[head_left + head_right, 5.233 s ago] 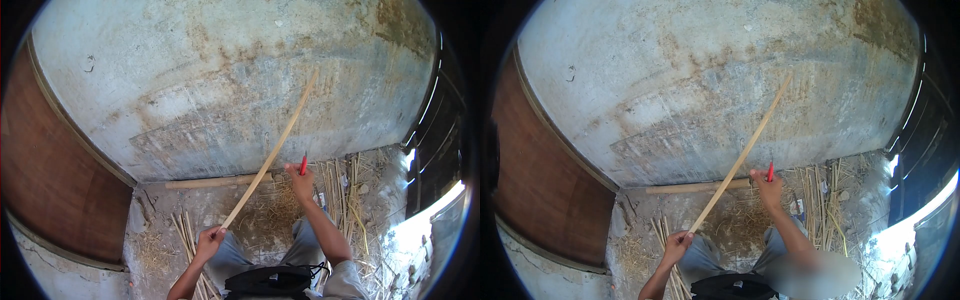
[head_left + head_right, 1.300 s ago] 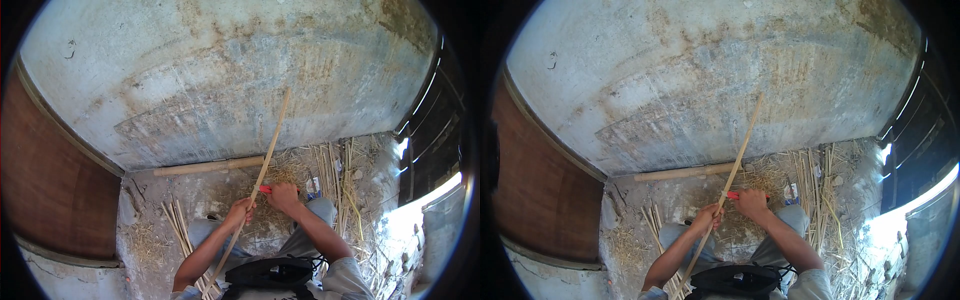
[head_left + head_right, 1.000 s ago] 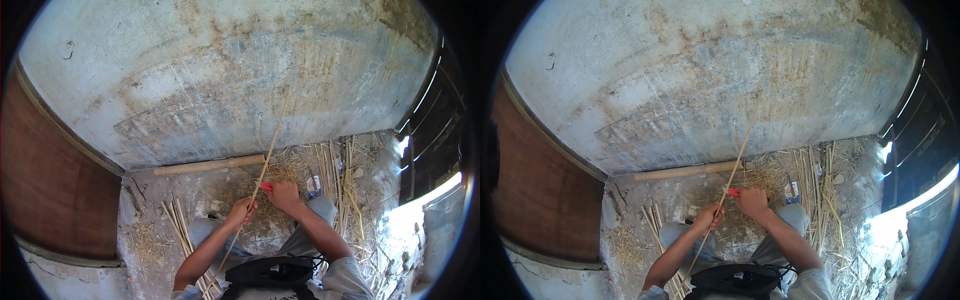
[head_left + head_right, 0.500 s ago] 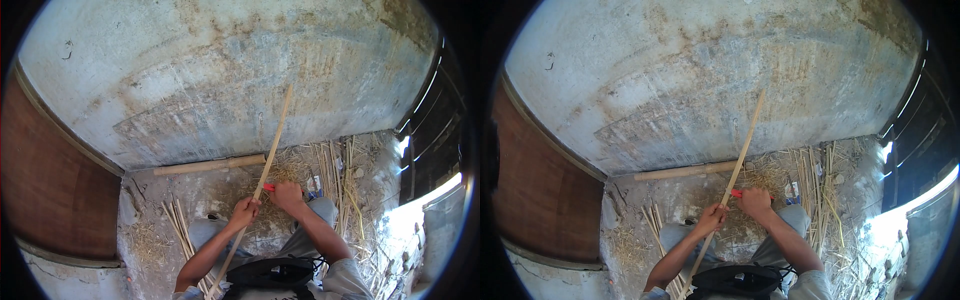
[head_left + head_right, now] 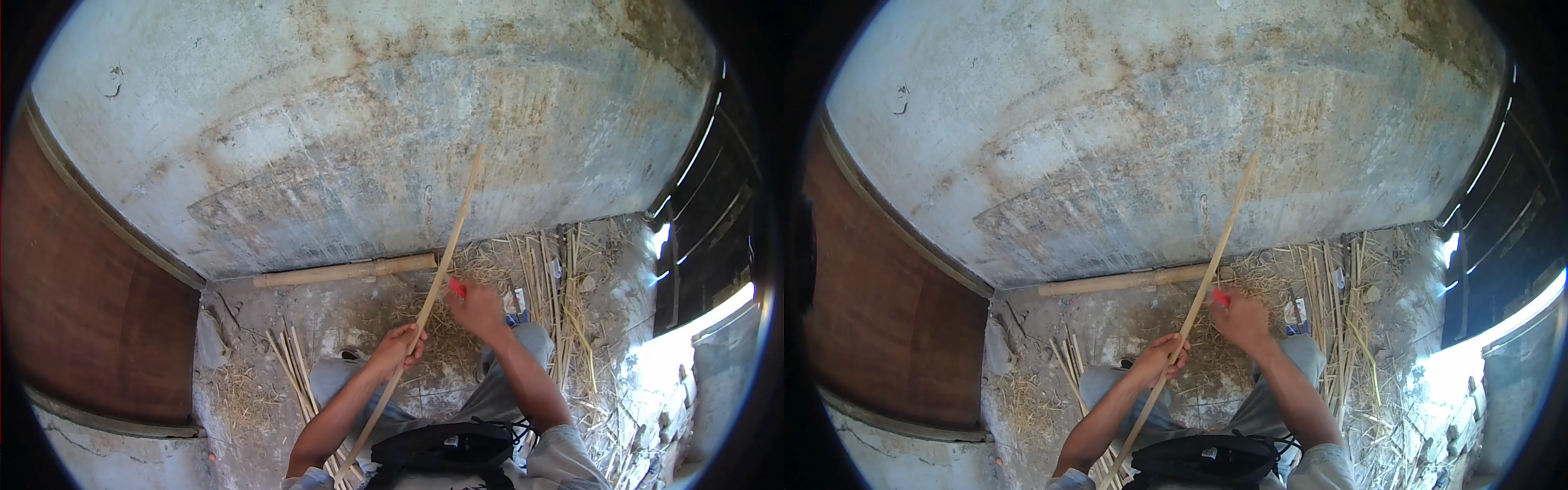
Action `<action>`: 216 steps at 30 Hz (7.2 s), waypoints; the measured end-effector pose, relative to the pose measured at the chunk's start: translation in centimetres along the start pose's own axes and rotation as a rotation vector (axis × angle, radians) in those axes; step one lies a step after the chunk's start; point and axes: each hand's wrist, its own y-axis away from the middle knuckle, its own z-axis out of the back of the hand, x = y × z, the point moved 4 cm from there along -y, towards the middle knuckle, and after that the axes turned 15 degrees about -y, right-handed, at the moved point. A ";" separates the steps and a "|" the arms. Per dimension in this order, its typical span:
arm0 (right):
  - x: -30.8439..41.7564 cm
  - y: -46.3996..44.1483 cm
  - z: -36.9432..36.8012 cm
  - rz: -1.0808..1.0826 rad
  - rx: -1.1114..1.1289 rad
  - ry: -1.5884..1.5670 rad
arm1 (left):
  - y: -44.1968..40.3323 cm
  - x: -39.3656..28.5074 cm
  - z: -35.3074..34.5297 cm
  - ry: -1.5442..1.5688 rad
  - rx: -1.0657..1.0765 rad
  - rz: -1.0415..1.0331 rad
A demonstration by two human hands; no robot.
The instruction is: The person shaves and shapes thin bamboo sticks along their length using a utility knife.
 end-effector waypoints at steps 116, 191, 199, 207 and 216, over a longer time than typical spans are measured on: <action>-2.8 2.6 -1.3 0.516 0.056 -0.498 | 0.7 2.0 1.3 0.009 0.068 0.006; 0.3 9.2 -1.5 0.358 0.017 -0.470 | 6.8 5.9 0.7 0.098 -0.098 0.015; -2.7 8.9 -1.5 0.419 0.122 -0.288 | 7.8 6.4 1.7 0.058 -0.202 0.016; -0.5 6.0 -0.4 0.519 0.078 -0.238 | 6.4 6.9 1.2 0.209 -0.198 -0.132; 0.9 7.0 -5.4 0.628 0.158 -0.270 | 5.8 7.0 1.8 0.218 -0.202 -0.117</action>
